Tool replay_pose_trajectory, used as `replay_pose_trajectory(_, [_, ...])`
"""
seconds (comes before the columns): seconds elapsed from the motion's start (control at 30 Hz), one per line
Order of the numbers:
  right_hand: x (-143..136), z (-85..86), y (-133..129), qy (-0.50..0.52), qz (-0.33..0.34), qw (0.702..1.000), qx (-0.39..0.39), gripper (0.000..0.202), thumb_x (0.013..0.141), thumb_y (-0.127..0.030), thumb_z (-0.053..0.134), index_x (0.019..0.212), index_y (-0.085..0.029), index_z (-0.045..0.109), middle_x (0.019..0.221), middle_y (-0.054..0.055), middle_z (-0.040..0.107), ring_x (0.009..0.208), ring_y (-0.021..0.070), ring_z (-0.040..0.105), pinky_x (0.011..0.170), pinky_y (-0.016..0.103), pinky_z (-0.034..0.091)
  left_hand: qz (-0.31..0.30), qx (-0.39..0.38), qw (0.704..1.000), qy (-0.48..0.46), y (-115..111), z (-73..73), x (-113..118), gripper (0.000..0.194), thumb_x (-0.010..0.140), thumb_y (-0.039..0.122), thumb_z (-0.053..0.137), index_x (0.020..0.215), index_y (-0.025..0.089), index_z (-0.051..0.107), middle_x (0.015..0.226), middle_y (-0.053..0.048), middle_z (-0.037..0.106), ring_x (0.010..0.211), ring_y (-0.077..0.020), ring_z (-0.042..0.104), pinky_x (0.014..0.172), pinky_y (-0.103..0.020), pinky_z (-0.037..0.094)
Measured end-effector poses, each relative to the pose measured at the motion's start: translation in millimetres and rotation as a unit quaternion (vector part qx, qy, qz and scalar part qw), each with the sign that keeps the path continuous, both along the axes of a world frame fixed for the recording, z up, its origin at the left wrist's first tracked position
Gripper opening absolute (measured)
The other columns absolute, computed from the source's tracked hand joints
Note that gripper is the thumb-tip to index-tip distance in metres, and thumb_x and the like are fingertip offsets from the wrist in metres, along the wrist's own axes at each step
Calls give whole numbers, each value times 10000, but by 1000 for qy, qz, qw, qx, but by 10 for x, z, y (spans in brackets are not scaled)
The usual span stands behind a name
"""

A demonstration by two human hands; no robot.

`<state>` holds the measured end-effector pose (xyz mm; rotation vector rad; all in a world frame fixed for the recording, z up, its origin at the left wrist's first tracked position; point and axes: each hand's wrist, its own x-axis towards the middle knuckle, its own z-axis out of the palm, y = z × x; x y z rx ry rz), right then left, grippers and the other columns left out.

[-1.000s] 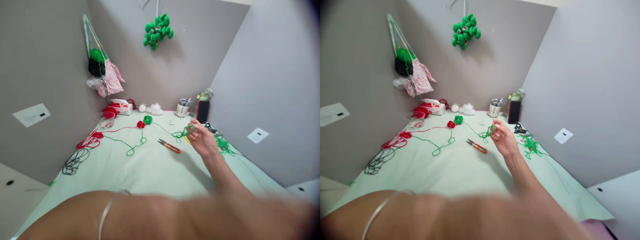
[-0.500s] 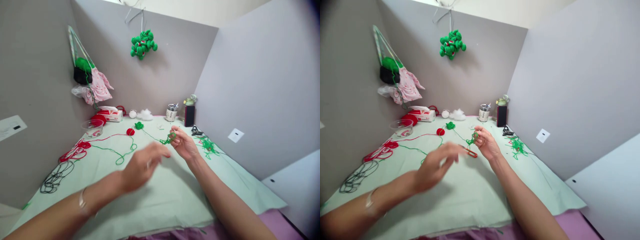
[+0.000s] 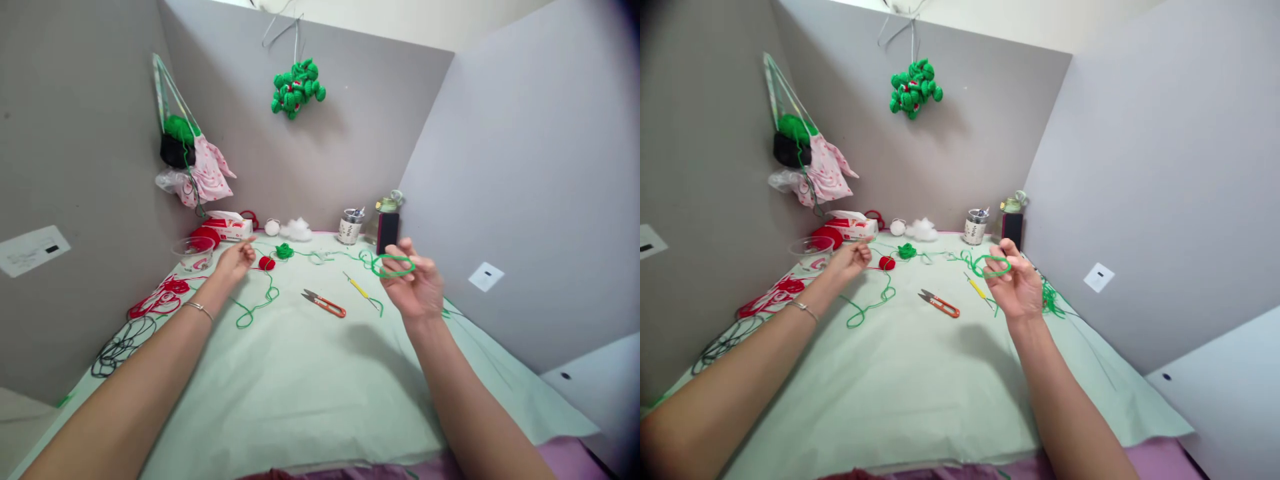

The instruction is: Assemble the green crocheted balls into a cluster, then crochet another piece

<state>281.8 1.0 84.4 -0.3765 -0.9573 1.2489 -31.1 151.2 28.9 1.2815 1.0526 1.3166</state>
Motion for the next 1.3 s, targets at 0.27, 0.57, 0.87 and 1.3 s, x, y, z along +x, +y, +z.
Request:
replay_pose_trajectory(0.27, [-103, -74, 22, -31, 8, 999, -31, 167, 717, -181, 640, 868, -253, 641, 674, -46, 317, 508, 95, 190, 435, 206, 301, 111, 77, 982, 132, -162, 123, -177, 382, 575, 73, 680, 933, 203, 701, 1146, -43, 634, 1036, -227, 575, 922, -316, 438])
replay_pose_trajectory(0.57, [-248, -145, 29, -48, 37, 997, -55, 184, 694, -189, 654, 871, -237, 630, 692, -44, 316, 517, 86, 209, 418, 186, 269, -376, 81, 917, 101, -1210, 241, 940, 739, 715, 143, 681, 1410, 245, 452, 1444, -144, 509, 1310, -277, 474, 961, -396, 438])
replay_pose_trajectory(0.87, [-151, -88, 42, -17, 2, 999, -32, 188, 701, -184, 669, 875, -240, 631, 673, -47, 369, 567, 82, 367, 462, 153, 395, -387, -43, 921, 35, -1210, 137, 842, 321, 810, 441, 695, 947, 151, 677, 646, 47, 476, 543, -74, 314, 552, -256, 257])
replay_pose_trajectory(1.3, [-562, -290, -13, -315, 107, 941, -58, 392, 811, -364, 716, 1172, -232, 641, 972, 38, 682, 538, 67, 483, 481, 228, 389, -216, 94, 955, 180, -1323, 311, 475, 282, 849, 436, 624, 802, 180, 732, 642, 16, 552, 591, -122, 408, 568, -261, 306])
